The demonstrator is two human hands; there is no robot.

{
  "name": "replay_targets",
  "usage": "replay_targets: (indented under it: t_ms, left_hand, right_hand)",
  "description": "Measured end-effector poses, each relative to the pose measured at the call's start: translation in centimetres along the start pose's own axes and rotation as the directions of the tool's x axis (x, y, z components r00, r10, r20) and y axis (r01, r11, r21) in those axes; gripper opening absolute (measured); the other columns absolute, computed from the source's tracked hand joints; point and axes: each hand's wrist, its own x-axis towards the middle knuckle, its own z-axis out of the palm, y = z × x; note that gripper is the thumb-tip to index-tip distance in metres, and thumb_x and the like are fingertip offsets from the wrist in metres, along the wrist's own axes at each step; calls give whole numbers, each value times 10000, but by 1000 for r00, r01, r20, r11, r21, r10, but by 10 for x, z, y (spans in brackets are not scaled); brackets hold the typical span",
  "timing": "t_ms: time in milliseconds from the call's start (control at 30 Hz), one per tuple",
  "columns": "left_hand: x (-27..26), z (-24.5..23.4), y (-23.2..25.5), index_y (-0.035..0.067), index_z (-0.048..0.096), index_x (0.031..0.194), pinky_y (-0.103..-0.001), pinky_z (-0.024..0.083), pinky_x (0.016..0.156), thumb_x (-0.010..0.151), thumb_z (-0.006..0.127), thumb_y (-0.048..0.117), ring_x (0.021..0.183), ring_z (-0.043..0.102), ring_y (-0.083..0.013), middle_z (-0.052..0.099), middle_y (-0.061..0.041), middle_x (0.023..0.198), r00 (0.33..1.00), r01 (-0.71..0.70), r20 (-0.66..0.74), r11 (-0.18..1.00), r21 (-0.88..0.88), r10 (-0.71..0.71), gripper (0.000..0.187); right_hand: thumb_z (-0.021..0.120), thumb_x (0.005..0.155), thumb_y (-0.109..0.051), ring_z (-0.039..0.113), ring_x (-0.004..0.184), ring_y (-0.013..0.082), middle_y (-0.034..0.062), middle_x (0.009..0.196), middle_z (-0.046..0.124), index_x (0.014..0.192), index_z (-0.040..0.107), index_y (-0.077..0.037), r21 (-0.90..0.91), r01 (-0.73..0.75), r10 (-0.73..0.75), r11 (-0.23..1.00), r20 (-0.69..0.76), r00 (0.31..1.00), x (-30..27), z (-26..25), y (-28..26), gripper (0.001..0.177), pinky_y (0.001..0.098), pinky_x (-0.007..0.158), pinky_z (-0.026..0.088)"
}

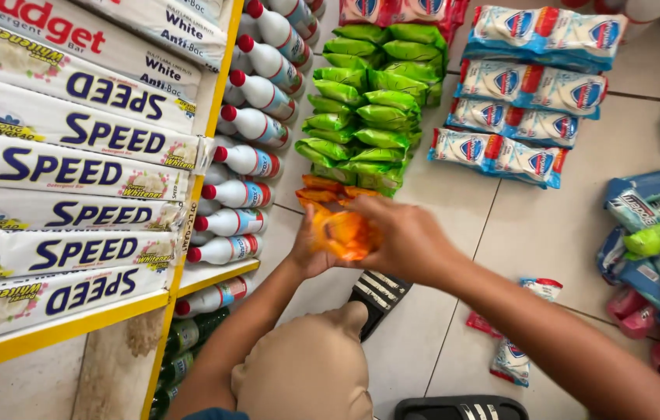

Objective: The person sits on the floor and organizes various packaged soaps and bottles by hand. They pick up individual items from a large pile, separate them by type and color, and stack them into neat rows on the tiled floor.

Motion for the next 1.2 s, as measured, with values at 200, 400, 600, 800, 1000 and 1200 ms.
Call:
replay_targets:
  t_ms: [200,400,600,800,1000,1200]
  left_hand:
    - [-44,-100,-15,153,401,1542,-599,428,1093,895,511,696,1340,550,-387,521,-167,1500,964,-266,-89,902,-340,250,852]
    - [-38,-204,-22,180,623,1280,-528,587,880,898,623,432,1139,661,-309,670,-88,1281,826,77,-560,997,-4,-66,457]
    - [9,-249,-17,95,696,1226,-484,622,865,906,648,458,1071,712,-294,722,-135,1217,679,420,-648,906,-45,-347,486]
    - [27,-256,4,172,638,1351,-522,616,885,893,610,520,1192,659,-302,660,-110,1304,566,503,-761,864,15,-316,576]
    - [15,-227,-1,304,501,1495,-656,492,929,818,394,794,1323,570,-379,546,-107,1533,579,479,-801,859,181,-154,842]
    - [18,-177,-31,268,362,1600,-708,439,1001,753,301,956,1429,385,-508,390,-132,1626,482,432,-842,902,-13,-243,1093]
  right_hand:
    - [883,706,-160,721,1013,238,102,1119,722,1291,604,-122,462,-22,-3,887,53,999,7,131,72,649,344,850,587]
    - [811,840,-180,694,1040,220,86,1196,678,1311,552,-140,769,-458,440,446,257,860,-17,232,167,539,364,718,630]
    - [717,868,-252,735,973,318,85,1176,692,1425,392,-212,654,-753,700,73,504,506,-18,252,180,646,440,534,620]
    - [697,885,-297,758,938,426,188,1083,726,1489,311,-124,442,-853,787,277,405,465,-23,244,172,738,458,626,588]
    - [782,821,-399,680,990,440,286,1177,647,1411,430,-17,86,-716,712,693,77,698,-37,235,160,785,504,818,562]
    - [734,822,-306,699,839,422,277,1122,636,1389,480,-43,-23,-545,544,838,-45,838,-50,253,166,675,502,685,573]
